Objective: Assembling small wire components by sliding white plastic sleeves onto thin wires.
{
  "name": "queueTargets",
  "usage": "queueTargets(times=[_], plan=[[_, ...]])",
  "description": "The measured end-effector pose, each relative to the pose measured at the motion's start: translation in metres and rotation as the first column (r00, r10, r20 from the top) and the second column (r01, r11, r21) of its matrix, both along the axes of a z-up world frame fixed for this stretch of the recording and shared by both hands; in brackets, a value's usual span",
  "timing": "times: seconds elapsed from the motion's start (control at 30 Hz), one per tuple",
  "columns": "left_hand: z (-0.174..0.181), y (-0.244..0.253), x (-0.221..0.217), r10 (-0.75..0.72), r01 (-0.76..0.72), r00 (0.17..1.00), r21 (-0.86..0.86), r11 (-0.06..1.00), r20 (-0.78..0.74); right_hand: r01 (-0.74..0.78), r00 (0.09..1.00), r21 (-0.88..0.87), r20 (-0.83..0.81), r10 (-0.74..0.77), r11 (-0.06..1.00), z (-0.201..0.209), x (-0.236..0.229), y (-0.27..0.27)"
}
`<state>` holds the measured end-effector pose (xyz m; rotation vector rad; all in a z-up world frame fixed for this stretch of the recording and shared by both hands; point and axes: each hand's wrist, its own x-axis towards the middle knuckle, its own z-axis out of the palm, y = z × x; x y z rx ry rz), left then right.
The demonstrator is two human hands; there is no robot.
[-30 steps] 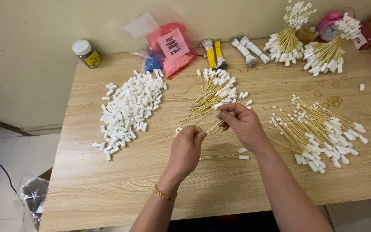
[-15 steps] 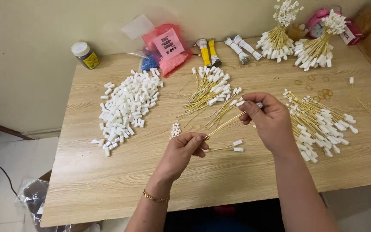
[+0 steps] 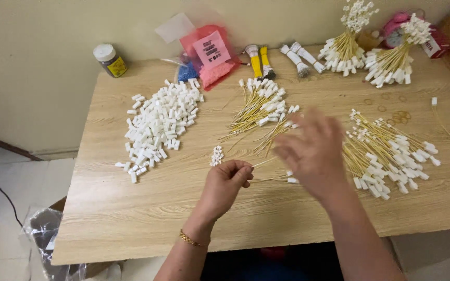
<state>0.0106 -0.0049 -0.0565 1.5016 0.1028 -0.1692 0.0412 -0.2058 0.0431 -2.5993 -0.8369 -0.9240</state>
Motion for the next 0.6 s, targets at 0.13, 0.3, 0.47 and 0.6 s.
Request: queueTargets(times=[0.13,0.3,0.47,0.6], plan=[[0.010,-0.006,-0.015,-0.001,0.000,1.000,0.118,0.993,0.004,-0.204,0.869,0.157,-0.425,0.253,0.966,-0.036,-0.001,0.020],[-0.011,-0.003,-0.033,0.029,-0.042,0.999,0.324,0.945,0.043,-0.080,0.506,0.244,-0.825,0.250,0.967,-0.061,-0.009,0.031],[-0.034,0.003,-0.042,0.018,-0.059,0.996,0.512,0.857,0.085,-0.081,0.477,0.249,-0.841,0.257,0.965,-0.120,-0.012,0.031],[-0.032,0.013,-0.035,0.059,-0.089,0.995,0.454,0.886,0.079,0.064,0.417,0.369,-0.854,0.311,0.927,-0.108,-0.011,0.041]])
